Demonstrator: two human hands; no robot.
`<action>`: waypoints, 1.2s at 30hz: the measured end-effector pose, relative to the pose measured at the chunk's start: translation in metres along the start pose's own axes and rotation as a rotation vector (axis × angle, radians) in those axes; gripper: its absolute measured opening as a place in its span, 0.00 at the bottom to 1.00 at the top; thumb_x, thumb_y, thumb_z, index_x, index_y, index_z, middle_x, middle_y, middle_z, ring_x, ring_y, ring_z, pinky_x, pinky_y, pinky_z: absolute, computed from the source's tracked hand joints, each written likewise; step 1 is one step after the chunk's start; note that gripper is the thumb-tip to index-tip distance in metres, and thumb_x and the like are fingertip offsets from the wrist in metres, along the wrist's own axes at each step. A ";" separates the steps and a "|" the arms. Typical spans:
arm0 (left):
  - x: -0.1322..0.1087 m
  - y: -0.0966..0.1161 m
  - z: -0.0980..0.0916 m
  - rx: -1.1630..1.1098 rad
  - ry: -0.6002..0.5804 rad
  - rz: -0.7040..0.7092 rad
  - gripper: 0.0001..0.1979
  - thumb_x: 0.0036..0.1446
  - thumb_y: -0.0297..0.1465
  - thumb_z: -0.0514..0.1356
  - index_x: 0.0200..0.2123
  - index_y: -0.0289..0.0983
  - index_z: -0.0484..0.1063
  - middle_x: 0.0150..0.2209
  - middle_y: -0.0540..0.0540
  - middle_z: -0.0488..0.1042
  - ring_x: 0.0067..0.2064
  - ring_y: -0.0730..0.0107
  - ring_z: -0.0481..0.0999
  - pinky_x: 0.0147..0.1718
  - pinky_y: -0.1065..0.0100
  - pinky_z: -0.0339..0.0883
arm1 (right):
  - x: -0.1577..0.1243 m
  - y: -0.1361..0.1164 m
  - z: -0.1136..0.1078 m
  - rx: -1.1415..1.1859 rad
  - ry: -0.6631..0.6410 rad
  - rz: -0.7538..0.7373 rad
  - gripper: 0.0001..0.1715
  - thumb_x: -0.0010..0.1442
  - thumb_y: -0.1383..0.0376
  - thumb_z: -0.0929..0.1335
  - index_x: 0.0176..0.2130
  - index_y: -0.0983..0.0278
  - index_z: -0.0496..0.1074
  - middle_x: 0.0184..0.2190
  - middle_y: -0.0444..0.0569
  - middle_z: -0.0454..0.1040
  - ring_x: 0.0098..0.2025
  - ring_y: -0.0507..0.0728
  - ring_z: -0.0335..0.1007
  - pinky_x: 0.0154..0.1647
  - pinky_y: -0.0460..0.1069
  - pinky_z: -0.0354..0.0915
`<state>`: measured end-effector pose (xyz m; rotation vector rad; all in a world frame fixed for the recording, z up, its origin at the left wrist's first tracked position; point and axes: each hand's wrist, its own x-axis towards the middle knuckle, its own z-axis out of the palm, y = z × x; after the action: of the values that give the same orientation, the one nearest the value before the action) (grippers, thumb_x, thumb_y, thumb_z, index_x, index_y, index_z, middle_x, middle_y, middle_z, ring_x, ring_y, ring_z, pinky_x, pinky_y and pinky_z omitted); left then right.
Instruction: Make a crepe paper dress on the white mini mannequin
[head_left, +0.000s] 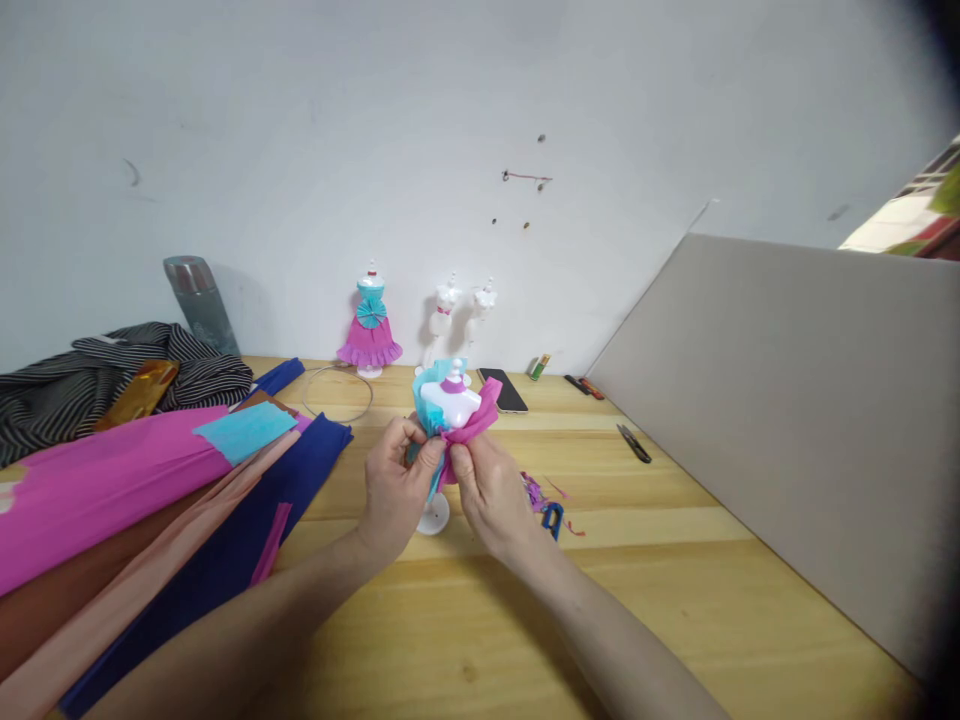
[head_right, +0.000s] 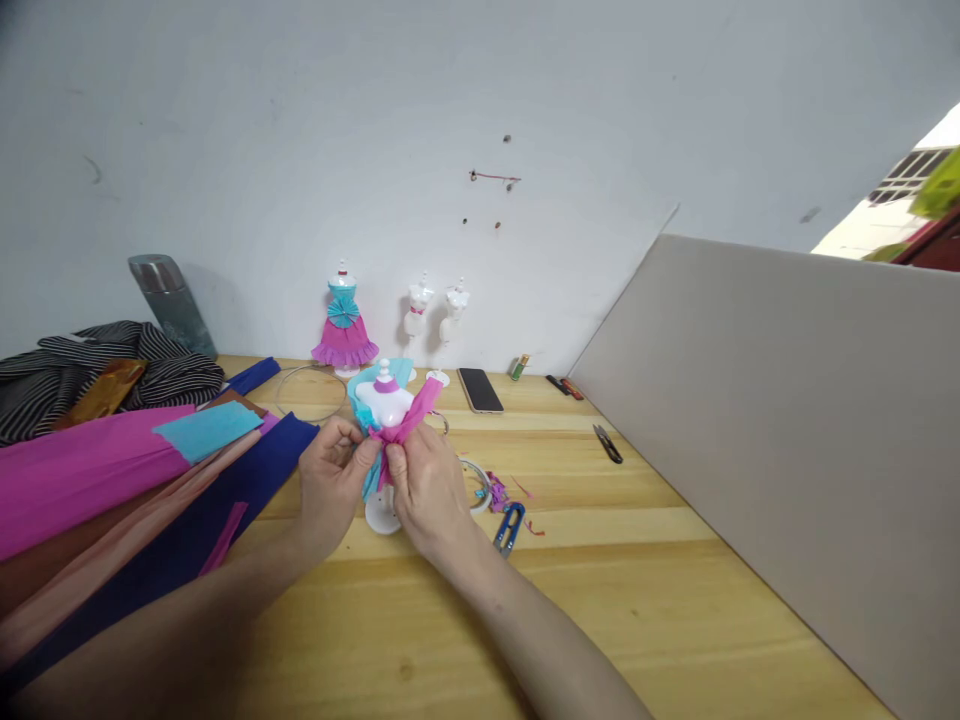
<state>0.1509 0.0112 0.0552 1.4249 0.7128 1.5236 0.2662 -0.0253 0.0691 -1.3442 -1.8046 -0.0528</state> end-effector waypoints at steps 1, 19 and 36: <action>0.000 0.000 0.000 -0.005 0.002 -0.005 0.12 0.53 0.31 0.61 0.23 0.38 0.60 0.21 0.56 0.61 0.23 0.78 0.61 0.23 0.75 0.57 | 0.000 0.001 0.001 -0.011 -0.003 -0.005 0.15 0.67 0.64 0.55 0.34 0.63 0.66 0.29 0.51 0.69 0.33 0.58 0.64 0.32 0.51 0.58; 0.003 0.001 -0.001 0.185 0.041 0.131 0.13 0.54 0.31 0.60 0.21 0.40 0.61 0.20 0.56 0.62 0.28 0.71 0.66 0.43 0.63 0.63 | 0.002 0.000 0.002 0.220 0.065 0.096 0.15 0.64 0.63 0.60 0.27 0.62 0.65 0.28 0.48 0.67 0.37 0.58 0.65 0.35 0.50 0.61; 0.029 0.031 -0.015 0.080 -0.237 -0.137 0.18 0.56 0.45 0.57 0.28 0.36 0.76 0.26 0.46 0.75 0.31 0.65 0.74 0.32 0.66 0.69 | 0.014 0.027 0.008 0.510 0.033 0.357 0.22 0.62 0.52 0.59 0.22 0.62 0.59 0.19 0.42 0.57 0.23 0.52 0.53 0.24 0.47 0.56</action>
<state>0.1312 0.0259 0.0927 1.5526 0.7162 1.2087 0.2824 0.0008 0.0618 -1.2528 -1.3957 0.5374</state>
